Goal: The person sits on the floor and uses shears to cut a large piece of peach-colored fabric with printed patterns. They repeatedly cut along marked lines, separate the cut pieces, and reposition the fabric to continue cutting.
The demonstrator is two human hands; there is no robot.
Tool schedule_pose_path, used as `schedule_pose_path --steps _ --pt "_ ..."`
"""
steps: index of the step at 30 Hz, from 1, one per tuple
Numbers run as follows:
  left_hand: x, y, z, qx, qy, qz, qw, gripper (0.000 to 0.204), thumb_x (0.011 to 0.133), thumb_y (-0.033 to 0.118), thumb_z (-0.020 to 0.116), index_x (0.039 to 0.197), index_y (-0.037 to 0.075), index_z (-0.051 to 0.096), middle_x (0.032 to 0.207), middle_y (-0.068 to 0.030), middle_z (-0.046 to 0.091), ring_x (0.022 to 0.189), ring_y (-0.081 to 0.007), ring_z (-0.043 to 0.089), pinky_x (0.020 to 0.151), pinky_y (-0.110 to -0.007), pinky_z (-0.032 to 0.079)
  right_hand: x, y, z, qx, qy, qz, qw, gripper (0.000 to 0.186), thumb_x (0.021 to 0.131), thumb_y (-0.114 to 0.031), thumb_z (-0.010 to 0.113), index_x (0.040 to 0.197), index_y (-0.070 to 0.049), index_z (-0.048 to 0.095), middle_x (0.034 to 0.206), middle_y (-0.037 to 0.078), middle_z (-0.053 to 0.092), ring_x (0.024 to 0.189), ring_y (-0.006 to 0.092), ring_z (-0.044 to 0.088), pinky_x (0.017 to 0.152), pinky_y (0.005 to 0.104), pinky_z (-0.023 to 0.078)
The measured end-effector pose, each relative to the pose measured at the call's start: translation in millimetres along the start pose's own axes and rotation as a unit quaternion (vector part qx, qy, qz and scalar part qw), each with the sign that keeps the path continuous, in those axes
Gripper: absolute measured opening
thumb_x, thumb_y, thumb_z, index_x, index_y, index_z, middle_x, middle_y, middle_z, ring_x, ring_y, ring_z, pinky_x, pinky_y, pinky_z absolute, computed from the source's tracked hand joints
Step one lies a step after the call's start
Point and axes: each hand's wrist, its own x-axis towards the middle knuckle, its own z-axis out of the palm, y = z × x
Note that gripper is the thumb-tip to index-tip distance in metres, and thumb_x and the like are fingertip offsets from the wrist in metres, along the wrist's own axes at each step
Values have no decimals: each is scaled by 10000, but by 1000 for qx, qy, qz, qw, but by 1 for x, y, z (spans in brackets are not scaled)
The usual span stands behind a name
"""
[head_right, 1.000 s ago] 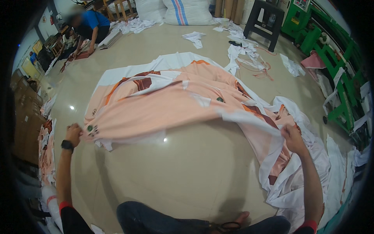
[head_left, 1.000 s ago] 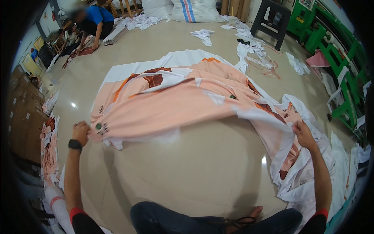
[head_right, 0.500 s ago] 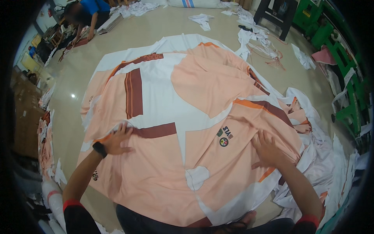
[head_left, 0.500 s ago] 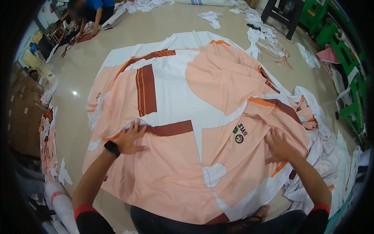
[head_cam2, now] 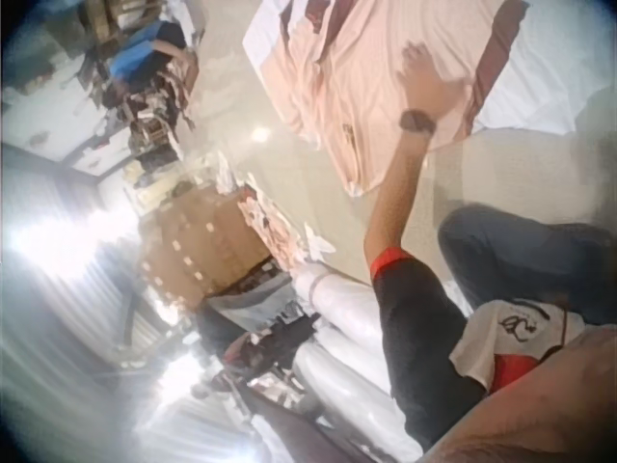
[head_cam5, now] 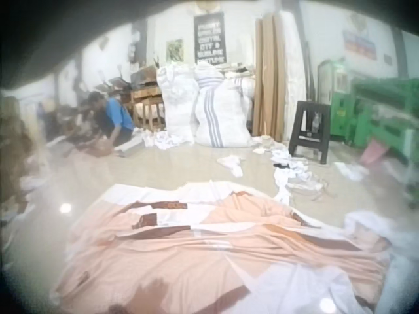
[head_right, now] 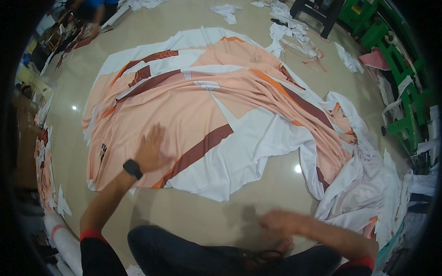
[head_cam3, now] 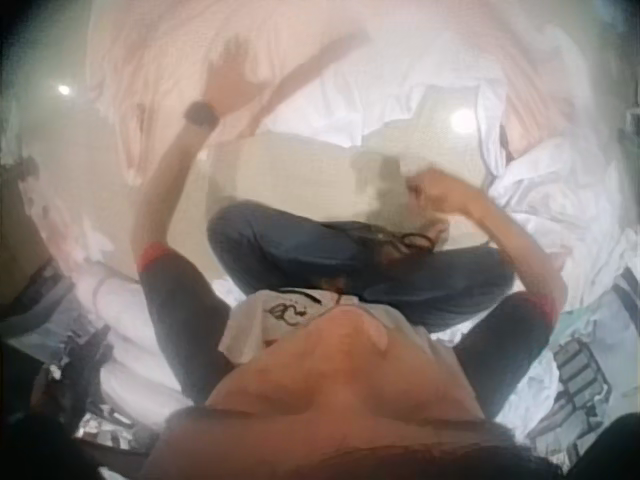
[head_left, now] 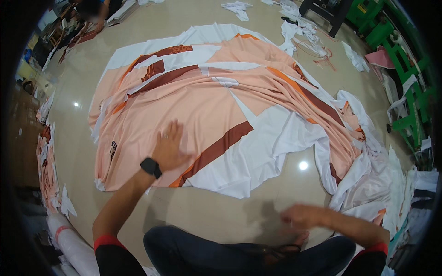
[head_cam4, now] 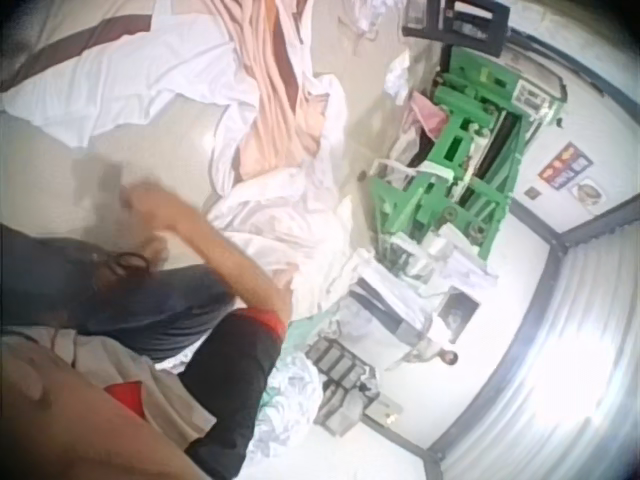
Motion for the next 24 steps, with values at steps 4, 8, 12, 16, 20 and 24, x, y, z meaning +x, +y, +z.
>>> schedule_pose_path --steps 4,8,12,16,20,24 --pt "-61 -1 -15 -42 -140 -30 989 1235 749 649 777 1631 53 150 1693 -249 95 1569 -442 70 1143 -762 157 -53 -50 86 -132 23 -86 987 435 921 -425 671 1121 -38 677 909 191 703 859 375 697 806 484 535" --pt "-57 -58 -41 138 -183 -82 970 1177 723 561 825 1611 70 229 1680 -233 168 1557 -438 138 1139 -764 185 -75 -46 133 -256 58 -41 964 427 916 -312 667 1188 16 639 1002 190 713 895 401 714 860 662 506" --pt "-53 -28 -30 151 3 -45 988 991 689 332 891 1521 73 420 1572 -260 384 1482 -446 317 1139 -667 303 -55 -53 149 -228 54 1 972 471 868 -199 684 1266 38 596 986 209 710 899 400 711 828 635 506" --pt "-79 79 9 -215 62 162 961 335 762 164 822 1068 75 720 1087 -97 710 1047 -294 669 932 -438 514 -58 -70 121 -131 52 4 990 578 829 -71 674 1350 116 503 909 240 696 794 375 712 792 429 564" --pt "-116 141 28 -251 -70 158 952 275 778 199 799 1018 82 735 986 -106 700 944 -313 679 852 -442 537 -87 -83 98 305 59 149 939 432 884 -105 711 1235 105 572 924 169 712 743 240 715 644 380 594" --pt "-124 152 36 -206 -32 154 966 141 847 193 719 952 110 761 972 -103 710 980 -327 671 844 -466 533 -64 -109 134 509 172 93 839 577 941 -346 764 1179 139 562 854 162 676 573 168 632 505 280 514"
